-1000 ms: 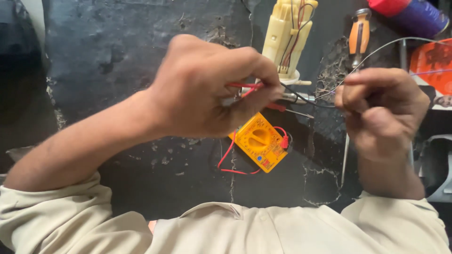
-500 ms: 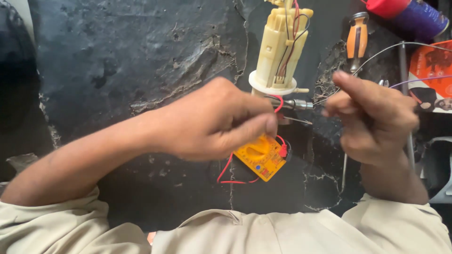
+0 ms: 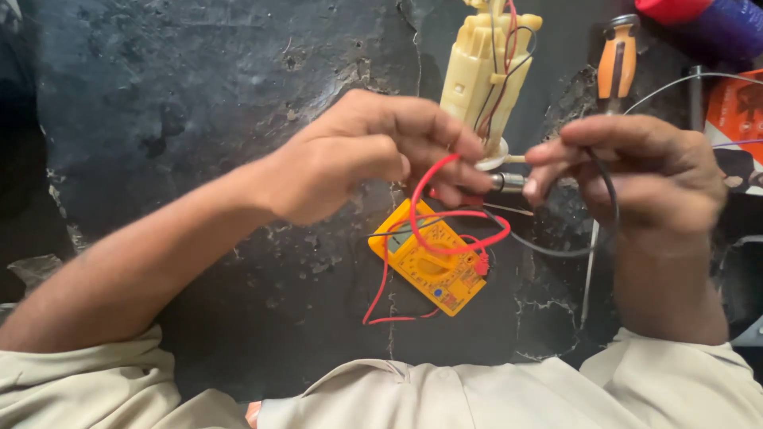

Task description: Repairing and testing a motorcycle fuel pump assembly using various tools and a multimeter.

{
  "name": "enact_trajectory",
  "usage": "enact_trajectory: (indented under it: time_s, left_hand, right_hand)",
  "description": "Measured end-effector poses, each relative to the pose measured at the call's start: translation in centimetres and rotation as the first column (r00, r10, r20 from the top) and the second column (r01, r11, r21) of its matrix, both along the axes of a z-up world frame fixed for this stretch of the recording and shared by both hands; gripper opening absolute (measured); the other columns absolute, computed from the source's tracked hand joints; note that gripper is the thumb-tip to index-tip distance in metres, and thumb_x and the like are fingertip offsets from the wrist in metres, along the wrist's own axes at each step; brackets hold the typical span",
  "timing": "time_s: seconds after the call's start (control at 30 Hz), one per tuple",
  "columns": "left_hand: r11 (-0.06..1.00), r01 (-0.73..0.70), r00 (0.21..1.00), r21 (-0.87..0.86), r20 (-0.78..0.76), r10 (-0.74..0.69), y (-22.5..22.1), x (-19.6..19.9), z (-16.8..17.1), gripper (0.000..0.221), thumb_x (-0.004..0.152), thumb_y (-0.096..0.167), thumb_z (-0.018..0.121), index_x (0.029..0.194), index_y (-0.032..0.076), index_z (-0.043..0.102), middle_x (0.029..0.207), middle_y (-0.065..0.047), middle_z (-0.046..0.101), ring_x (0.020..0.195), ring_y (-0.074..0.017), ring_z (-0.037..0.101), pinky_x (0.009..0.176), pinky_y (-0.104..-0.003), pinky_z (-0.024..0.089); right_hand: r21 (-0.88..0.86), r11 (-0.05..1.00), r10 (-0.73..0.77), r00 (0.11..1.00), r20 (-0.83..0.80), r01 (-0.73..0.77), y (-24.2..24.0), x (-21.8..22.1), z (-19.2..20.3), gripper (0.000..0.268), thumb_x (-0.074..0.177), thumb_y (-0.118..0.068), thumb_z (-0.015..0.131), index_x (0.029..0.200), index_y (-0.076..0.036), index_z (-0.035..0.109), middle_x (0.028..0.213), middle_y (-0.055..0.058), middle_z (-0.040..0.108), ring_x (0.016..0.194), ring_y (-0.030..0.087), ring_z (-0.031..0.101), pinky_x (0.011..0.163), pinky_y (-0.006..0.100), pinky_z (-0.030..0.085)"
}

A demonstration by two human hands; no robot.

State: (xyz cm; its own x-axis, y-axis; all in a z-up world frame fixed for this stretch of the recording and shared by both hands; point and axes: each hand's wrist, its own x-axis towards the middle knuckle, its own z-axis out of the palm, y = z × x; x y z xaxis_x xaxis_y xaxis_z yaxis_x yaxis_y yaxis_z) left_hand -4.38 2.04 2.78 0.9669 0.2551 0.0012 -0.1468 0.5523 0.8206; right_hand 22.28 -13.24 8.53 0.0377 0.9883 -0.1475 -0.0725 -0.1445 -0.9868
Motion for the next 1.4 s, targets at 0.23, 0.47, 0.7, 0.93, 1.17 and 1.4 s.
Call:
enact_trajectory:
  time_s: [0.23, 0.47, 0.7, 0.93, 1.17, 1.4]
  left_hand:
    - [0.844, -0.324, 0.945, 0.428, 0.105, 0.31, -0.7, 0.9, -2.2, 0.015, 0.101, -0.002, 0.073, 0.116, -0.001, 0.076, 0.109, -0.008, 0.076, 0.101, -0.0116, 0.075, 0.091, -0.025, 0.063]
    - [0.832, -0.42, 0.901, 0.362, 0.059, 0.429, -1.4, 2.3, -3.9, 0.016, 0.1, -0.001, 0.074, 0.116, 0.002, 0.076, 0.107, -0.006, 0.078, 0.103, -0.0115, 0.076, 0.094, -0.025, 0.064]
    - [0.722, -0.487, 0.86, 0.492, 0.126, 0.494, -1.1, 2.5, -1.8, 0.017, 0.096, -0.001, 0.074, 0.113, 0.002, 0.072, 0.108, -0.006, 0.075, 0.101, -0.0106, 0.076, 0.091, -0.024, 0.065]
    - [0.634, -0.554, 0.816, 0.54, 0.202, 0.541, -1.6, 2.7, -1.5, 0.012, 0.091, 0.0, 0.079, 0.101, 0.0, 0.073, 0.1, -0.011, 0.07, 0.09, -0.0143, 0.074, 0.081, -0.025, 0.066]
    - [0.625, -0.544, 0.815, 0.559, 0.175, 0.552, -2.1, 3.0, -3.0, 0.011, 0.102, 0.004, 0.075, 0.113, 0.006, 0.073, 0.1, -0.005, 0.078, 0.092, -0.0117, 0.081, 0.083, -0.025, 0.067]
    - [0.391, -0.56, 0.778, 0.731, 0.301, 0.552, -2.3, 2.8, -3.2, 0.011, 0.102, 0.009, 0.078, 0.111, 0.007, 0.071, 0.1, -0.008, 0.07, 0.087, -0.0257, 0.074, 0.076, -0.033, 0.059]
  right_hand:
    - [0.274, 0.96, -0.079, 0.872, 0.482, -0.064, 0.3, -0.4, -3.1, 0.019, 0.088, 0.008, 0.077, 0.106, 0.006, 0.07, 0.099, 0.021, 0.073, 0.085, 0.021, 0.076, 0.077, 0.029, 0.064]
    - [0.427, 0.879, -0.199, 0.65, 0.733, -0.211, 1.6, -2.4, -3.2, 0.021, 0.093, 0.016, 0.077, 0.109, 0.004, 0.071, 0.102, 0.022, 0.07, 0.083, 0.021, 0.073, 0.072, 0.027, 0.062]
    - [0.514, 0.797, -0.278, 0.562, 0.779, -0.317, 2.5, -2.7, -3.4, 0.018, 0.092, 0.014, 0.076, 0.103, 0.006, 0.066, 0.096, 0.019, 0.071, 0.088, 0.03, 0.074, 0.072, 0.034, 0.061]
    - [0.48, 0.731, -0.248, 0.467, 0.849, -0.485, 2.6, -2.4, -3.0, 0.043, 0.096, -0.036, 0.067, 0.108, 0.006, 0.065, 0.098, 0.022, 0.071, 0.089, 0.038, 0.074, 0.082, 0.045, 0.064]
    - [0.458, 0.74, -0.301, 0.366, 0.881, -0.492, 3.0, -3.5, -2.7, 0.017, 0.093, 0.008, 0.077, 0.104, 0.004, 0.065, 0.096, 0.019, 0.073, 0.087, 0.037, 0.074, 0.081, 0.043, 0.064]
    - [0.464, 0.732, -0.33, 0.337, 0.882, -0.498, 2.7, -3.1, -3.1, 0.023, 0.087, 0.016, 0.077, 0.103, 0.004, 0.065, 0.094, 0.018, 0.072, 0.085, 0.036, 0.074, 0.079, 0.042, 0.063]
